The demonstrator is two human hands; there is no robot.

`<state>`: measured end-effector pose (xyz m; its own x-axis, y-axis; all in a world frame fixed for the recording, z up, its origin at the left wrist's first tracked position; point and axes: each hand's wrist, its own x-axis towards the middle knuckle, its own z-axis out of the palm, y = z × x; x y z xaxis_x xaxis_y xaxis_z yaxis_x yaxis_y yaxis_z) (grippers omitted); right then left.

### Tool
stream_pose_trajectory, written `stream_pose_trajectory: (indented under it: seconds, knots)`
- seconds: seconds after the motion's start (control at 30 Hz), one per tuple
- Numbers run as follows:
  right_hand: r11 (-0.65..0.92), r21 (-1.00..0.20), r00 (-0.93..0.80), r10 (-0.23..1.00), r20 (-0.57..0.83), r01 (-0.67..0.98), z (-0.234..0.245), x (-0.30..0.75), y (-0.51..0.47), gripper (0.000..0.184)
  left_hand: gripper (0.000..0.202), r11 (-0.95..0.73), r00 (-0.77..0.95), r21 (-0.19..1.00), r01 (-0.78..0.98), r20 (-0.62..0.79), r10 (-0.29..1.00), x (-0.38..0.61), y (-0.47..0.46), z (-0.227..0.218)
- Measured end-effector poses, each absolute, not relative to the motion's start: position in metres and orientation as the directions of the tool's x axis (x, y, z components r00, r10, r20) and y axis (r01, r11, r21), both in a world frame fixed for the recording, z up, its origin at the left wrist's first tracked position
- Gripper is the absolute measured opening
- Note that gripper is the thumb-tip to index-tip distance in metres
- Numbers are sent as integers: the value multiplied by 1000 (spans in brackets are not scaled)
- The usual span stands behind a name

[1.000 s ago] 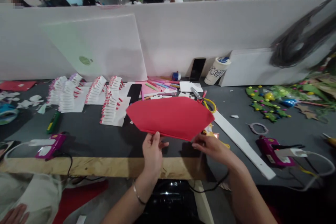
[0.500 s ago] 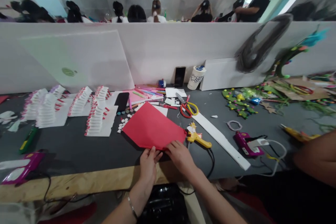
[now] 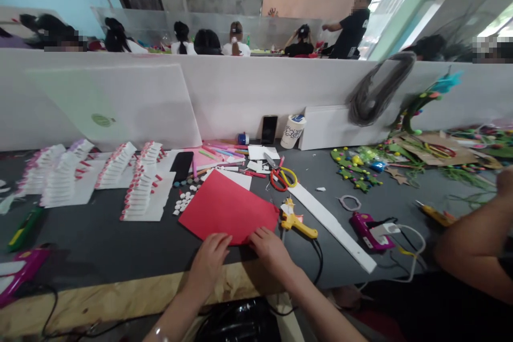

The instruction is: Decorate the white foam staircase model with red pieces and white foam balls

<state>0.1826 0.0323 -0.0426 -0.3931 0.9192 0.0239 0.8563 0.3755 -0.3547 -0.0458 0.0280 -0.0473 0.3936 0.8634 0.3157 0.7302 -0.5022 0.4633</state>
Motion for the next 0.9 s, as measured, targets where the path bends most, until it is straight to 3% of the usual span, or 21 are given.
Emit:
stream_pose_trajectory:
  seconds: [0.13,0.37,0.9]
  knots:
    - [369,-392,-399,917,5,843,-46,184,33,14,35,-622,548,303,722,299,781,-33,37,-56]
    - [346,-441,-397,917,-26,828,-39,186,37,17,29,-656,628,125,744,201,751,-34,42,-45]
    - [312,-421,-370,927,-60,851,-31,181,33,19,36,-574,565,33,818,140,813,-13,27,-43]
